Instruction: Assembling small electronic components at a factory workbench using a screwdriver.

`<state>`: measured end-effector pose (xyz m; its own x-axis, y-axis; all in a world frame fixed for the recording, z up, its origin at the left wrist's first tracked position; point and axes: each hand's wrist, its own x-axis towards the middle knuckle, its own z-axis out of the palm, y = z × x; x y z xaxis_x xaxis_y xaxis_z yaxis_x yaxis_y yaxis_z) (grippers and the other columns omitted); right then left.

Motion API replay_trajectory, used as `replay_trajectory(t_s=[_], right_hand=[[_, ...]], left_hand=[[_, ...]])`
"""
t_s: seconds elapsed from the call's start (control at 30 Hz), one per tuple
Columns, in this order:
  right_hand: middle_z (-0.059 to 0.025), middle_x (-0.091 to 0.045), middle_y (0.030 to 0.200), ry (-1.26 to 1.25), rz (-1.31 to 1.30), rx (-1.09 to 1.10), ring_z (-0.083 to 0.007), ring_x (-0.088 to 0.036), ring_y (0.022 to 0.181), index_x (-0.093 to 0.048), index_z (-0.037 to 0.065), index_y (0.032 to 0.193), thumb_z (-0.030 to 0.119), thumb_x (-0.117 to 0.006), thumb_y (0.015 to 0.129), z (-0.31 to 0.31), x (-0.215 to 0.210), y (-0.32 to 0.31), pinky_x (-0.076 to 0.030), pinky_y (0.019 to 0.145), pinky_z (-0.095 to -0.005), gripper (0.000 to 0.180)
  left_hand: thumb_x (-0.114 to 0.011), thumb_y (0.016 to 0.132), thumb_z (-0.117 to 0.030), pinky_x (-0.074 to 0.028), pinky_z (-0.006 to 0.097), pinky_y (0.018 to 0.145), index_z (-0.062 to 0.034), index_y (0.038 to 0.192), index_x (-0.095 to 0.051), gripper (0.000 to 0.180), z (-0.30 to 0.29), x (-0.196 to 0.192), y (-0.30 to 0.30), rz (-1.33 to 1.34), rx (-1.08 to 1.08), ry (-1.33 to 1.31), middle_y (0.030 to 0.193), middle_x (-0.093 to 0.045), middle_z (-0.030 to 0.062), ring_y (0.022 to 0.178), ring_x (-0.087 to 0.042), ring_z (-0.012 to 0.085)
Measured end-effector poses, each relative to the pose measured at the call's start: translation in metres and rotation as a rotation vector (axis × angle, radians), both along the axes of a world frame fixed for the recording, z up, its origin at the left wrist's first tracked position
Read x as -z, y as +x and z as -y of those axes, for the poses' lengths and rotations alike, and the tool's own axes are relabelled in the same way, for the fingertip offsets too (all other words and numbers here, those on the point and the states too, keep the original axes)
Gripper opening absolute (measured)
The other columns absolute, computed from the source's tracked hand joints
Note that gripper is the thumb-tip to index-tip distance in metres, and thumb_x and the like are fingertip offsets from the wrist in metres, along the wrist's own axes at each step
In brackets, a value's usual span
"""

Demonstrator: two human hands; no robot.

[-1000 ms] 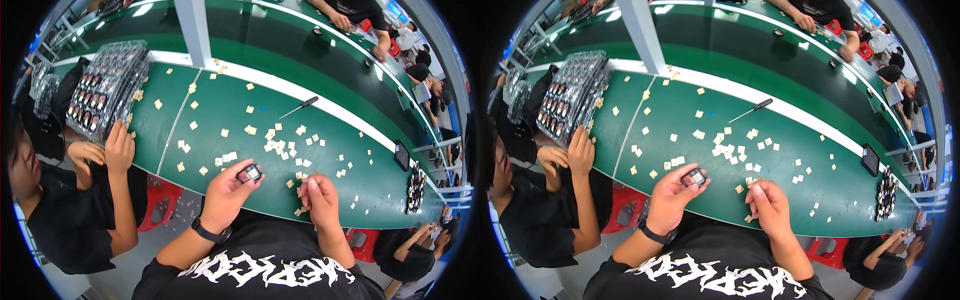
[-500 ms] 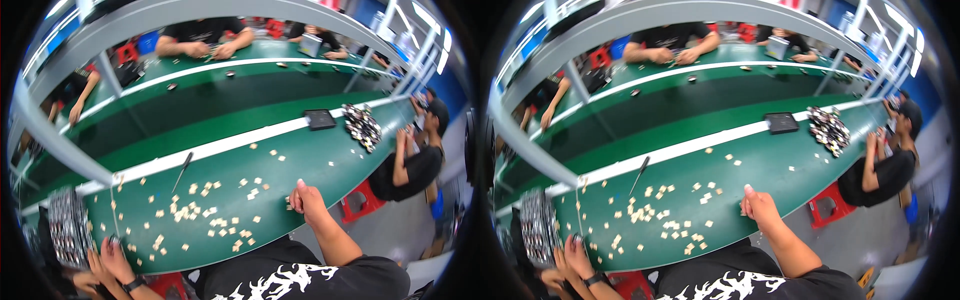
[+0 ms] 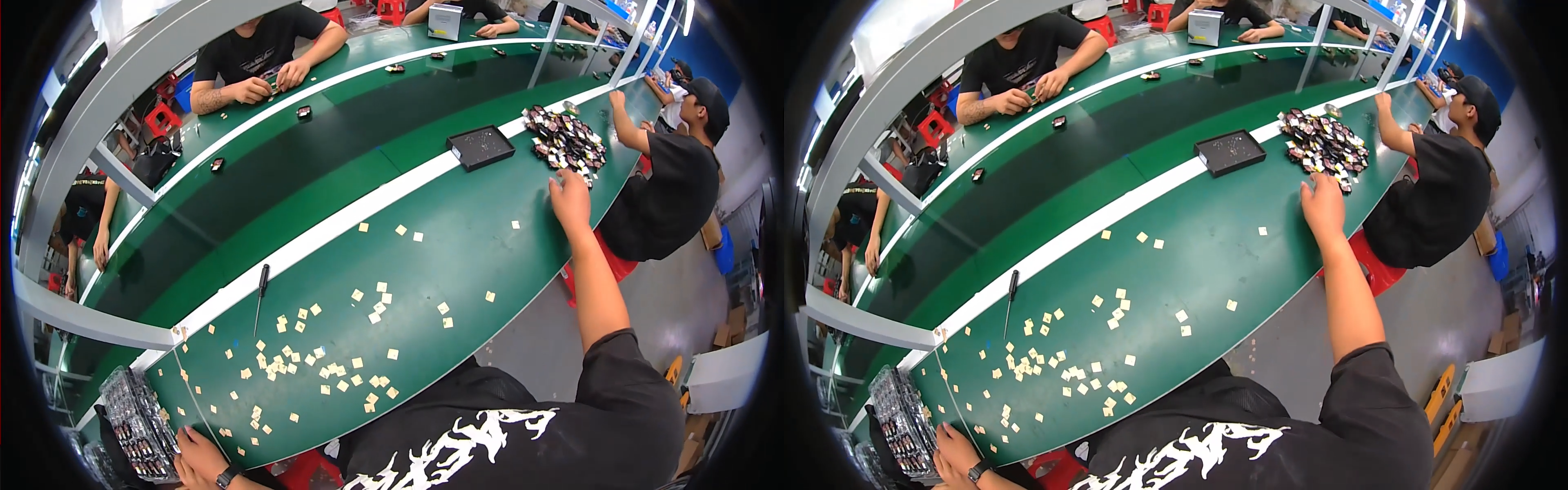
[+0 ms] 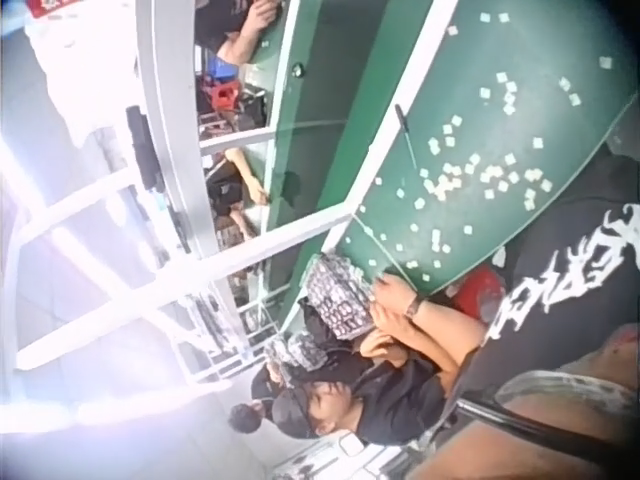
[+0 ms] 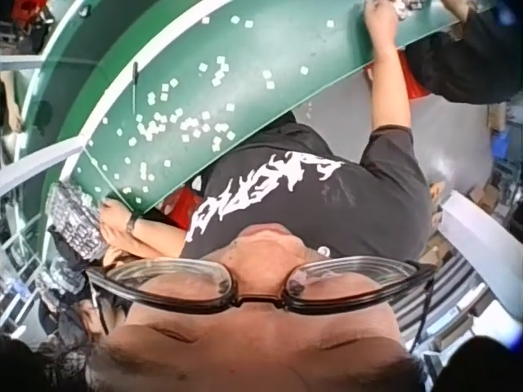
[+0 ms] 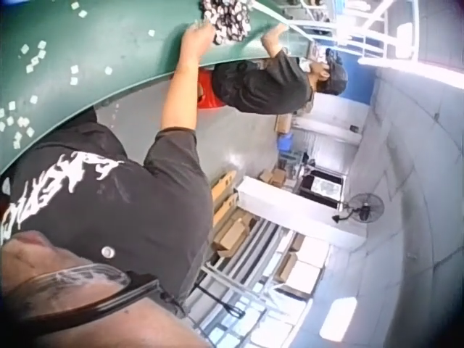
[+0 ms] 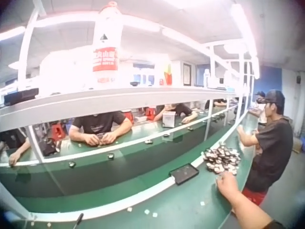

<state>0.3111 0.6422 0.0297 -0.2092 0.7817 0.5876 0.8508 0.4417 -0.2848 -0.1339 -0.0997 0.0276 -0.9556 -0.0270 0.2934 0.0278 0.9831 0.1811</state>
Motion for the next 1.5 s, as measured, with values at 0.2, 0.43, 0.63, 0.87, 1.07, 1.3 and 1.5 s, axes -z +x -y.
replay_trajectory(t_s=[0.2,0.43,0.63,0.87,1.07,1.3,1.5], right_hand=[[-0.0153,-0.057,0.114,-0.031,0.158,0.07,-0.038,-0.066,0.096,-0.064,0.011,0.122,0.023,-0.071,0.089,-0.046,0.008,-0.024,-0.055,0.079,-0.0488,0.036],[-0.009,-0.06,0.108,0.024,0.293,-0.012,-0.0342,-0.069,0.085,-0.07,0.012,0.105,0.019,-0.071,0.088,-0.066,0.004,-0.021,-0.057,0.073,-0.0467,0.018],[-0.0063,-0.063,0.102,0.172,0.255,-0.175,-0.0326,-0.069,0.081,-0.07,0.013,0.104,0.014,-0.071,0.087,-0.06,-0.003,-0.016,-0.056,0.069,-0.0441,0.017],[-0.0091,-0.066,0.091,0.333,0.136,-0.491,-0.0257,-0.065,0.066,-0.073,0.014,0.107,0.003,-0.073,0.081,0.07,-0.031,-0.032,-0.053,0.055,-0.0357,0.028],[0.0031,-0.061,0.083,0.319,0.075,-1.154,-0.0099,-0.053,0.058,-0.073,0.018,0.096,0.019,-0.076,0.072,0.24,-0.048,-0.072,-0.044,0.047,-0.0249,0.025],[0.0024,-0.064,0.093,-0.245,0.027,-1.126,-0.0166,-0.058,0.066,-0.071,0.013,0.105,0.016,-0.079,0.081,0.298,-0.045,-0.093,-0.049,0.057,-0.0275,0.025],[-0.0086,-0.066,0.089,-1.028,-0.343,-0.879,-0.0149,-0.062,0.074,-0.065,-0.001,0.109,0.012,-0.063,0.098,0.298,-0.033,-0.08,-0.051,0.062,-0.0287,0.016]], left_hand=[[-0.051,0.105,-0.032,-0.047,0.044,0.101,0.0109,0.126,-0.059,0.049,-0.03,-0.019,0.027,0.053,-0.03,-0.099,0.13,-0.06,0.031,0.119,-0.058,0.0456],[-0.057,0.102,-0.017,-0.044,0.044,0.107,0.0101,0.123,-0.06,0.035,-0.101,-0.032,0.067,-0.227,0.317,0.051,0.137,-0.059,0.0242,0.126,-0.056,0.038],[-0.058,0.099,-0.01,-0.047,0.041,0.101,0.0099,0.118,-0.063,0.028,-0.176,-0.034,0.115,-0.139,0.625,0.237,0.133,-0.062,0.0213,0.117,-0.062,0.0339],[-0.054,0.102,-0.011,-0.052,0.024,0.068,0.0053,0.13,-0.059,0.033,-0.26,-0.045,0.181,1.059,0.723,1.2,0.121,-0.069,0.0175,0.083,-0.068,0.0147],[-0.054,0.102,-0.011,-0.052,0.025,0.069,0.0027,0.146,-0.042,0.047,-0.294,-0.037,0.195,1.769,0.667,1.5,0.123,-0.066,0.017,0.089,-0.067,0.018],[-0.053,0.101,-0.005,-0.053,0.025,0.066,0.0015,0.143,-0.044,0.043,-0.294,-0.03,0.199,1.666,0.601,1.488,0.114,-0.067,0.0138,0.083,-0.066,0.0163],[-0.053,0.1,0.003,-0.055,0.027,0.076,0.003,0.143,-0.045,0.044,-0.289,-0.016,0.194,1.256,0.754,1.42,0.125,-0.061,0.0175,0.089,-0.067,0.0174]])
